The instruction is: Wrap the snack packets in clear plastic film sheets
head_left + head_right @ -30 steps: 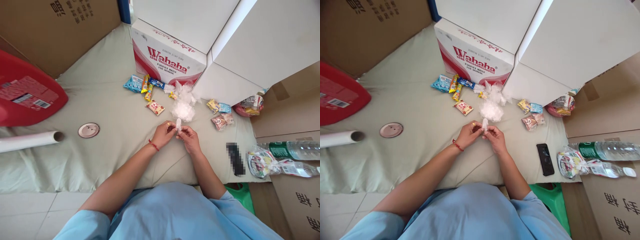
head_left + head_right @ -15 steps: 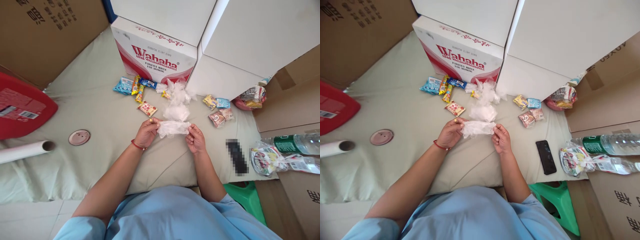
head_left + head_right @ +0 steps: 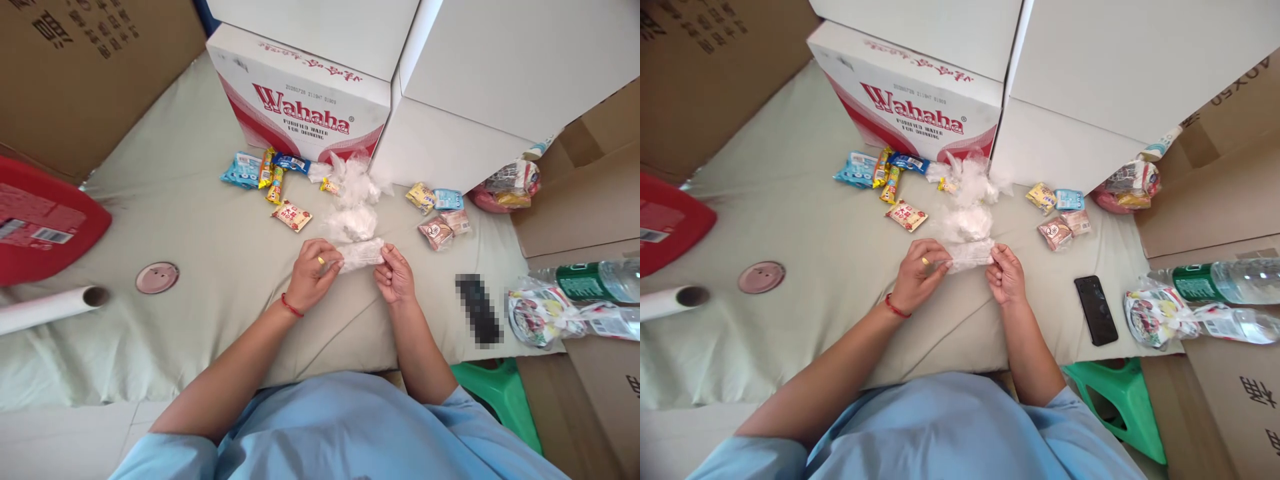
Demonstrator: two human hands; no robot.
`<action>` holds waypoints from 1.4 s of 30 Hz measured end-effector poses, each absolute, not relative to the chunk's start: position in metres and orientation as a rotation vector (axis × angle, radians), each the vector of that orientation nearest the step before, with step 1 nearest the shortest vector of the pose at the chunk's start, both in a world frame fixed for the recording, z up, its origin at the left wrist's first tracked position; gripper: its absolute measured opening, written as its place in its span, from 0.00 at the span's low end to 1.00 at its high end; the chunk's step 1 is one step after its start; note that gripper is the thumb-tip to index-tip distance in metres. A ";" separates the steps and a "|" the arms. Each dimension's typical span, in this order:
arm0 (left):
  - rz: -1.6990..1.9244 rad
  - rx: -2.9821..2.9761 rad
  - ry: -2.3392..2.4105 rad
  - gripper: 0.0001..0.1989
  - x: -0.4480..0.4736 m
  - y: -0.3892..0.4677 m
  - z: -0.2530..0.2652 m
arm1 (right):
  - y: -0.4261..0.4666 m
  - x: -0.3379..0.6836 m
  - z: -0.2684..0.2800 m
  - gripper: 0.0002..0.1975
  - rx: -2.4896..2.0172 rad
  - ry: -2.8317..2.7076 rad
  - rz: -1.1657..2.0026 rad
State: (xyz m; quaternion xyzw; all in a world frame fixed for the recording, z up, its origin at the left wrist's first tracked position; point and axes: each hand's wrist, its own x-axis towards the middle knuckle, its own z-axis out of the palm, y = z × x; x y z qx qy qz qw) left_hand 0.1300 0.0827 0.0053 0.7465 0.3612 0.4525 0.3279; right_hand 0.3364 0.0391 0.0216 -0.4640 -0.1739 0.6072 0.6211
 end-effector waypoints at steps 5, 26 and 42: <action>1.170 1.442 1.082 0.12 0.124 0.089 0.001 | 0.040 0.338 0.022 0.17 -1.023 -0.449 1.332; 1.262 0.788 0.944 0.18 0.123 0.101 0.009 | 0.033 0.318 0.022 0.17 -1.213 -0.677 1.247; 1.218 0.693 0.888 0.24 0.117 0.106 0.014 | 0.032 0.318 0.017 0.11 -1.264 -0.808 1.190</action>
